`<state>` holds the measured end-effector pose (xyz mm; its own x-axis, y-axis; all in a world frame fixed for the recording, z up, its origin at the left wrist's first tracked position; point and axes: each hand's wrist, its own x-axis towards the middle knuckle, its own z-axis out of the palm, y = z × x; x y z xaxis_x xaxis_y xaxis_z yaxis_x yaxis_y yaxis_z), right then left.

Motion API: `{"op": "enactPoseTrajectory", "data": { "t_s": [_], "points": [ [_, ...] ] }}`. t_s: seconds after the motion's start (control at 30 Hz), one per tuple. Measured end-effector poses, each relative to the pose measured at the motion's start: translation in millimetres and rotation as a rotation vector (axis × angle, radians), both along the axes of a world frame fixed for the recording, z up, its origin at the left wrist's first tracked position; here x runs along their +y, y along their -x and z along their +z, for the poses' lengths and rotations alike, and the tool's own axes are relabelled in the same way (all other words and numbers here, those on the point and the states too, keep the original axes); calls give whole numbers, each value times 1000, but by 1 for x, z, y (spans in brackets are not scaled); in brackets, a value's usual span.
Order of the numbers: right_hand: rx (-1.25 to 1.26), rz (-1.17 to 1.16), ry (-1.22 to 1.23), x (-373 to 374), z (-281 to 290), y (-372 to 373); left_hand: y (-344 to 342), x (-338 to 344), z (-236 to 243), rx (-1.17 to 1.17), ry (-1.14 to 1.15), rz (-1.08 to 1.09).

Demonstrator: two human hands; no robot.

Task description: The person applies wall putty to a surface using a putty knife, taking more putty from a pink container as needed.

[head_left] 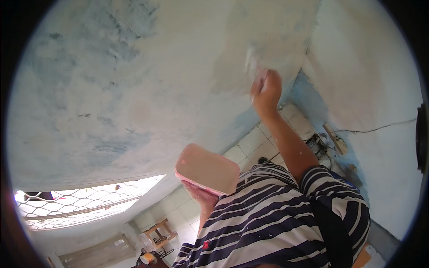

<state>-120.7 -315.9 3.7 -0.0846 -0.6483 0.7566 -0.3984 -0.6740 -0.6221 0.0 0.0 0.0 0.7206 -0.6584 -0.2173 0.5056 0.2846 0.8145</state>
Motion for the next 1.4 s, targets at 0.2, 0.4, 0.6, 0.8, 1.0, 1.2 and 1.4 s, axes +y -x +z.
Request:
{"op": "enactPoseTrajectory", "data": {
  "t_s": [0.2,0.4,0.6,0.8,1.0,1.2,1.4],
  "points": [
    [178,43,52,57,38,-122,-72,-9,47,-160,-41,-78],
    [-159,20,-44,37,-24,-45,-69,-9,30,-85,-65,-13],
    [-1,-328,5,-43,24,13,-82,-6,9,-135,-111,-73],
    [310,42,-14,93,-6,-24,-94,-4,8,63,9,-186],
    [7,-462,-151,-63,12,78,-86,2,12,-16,-91,-274],
    [264,-46,11,68,-20,15,-71,8,23,42,-125,-298],
    [-80,-383,-509,27,-51,132,-29,23,16,151,-227,-320]
  ]
}}
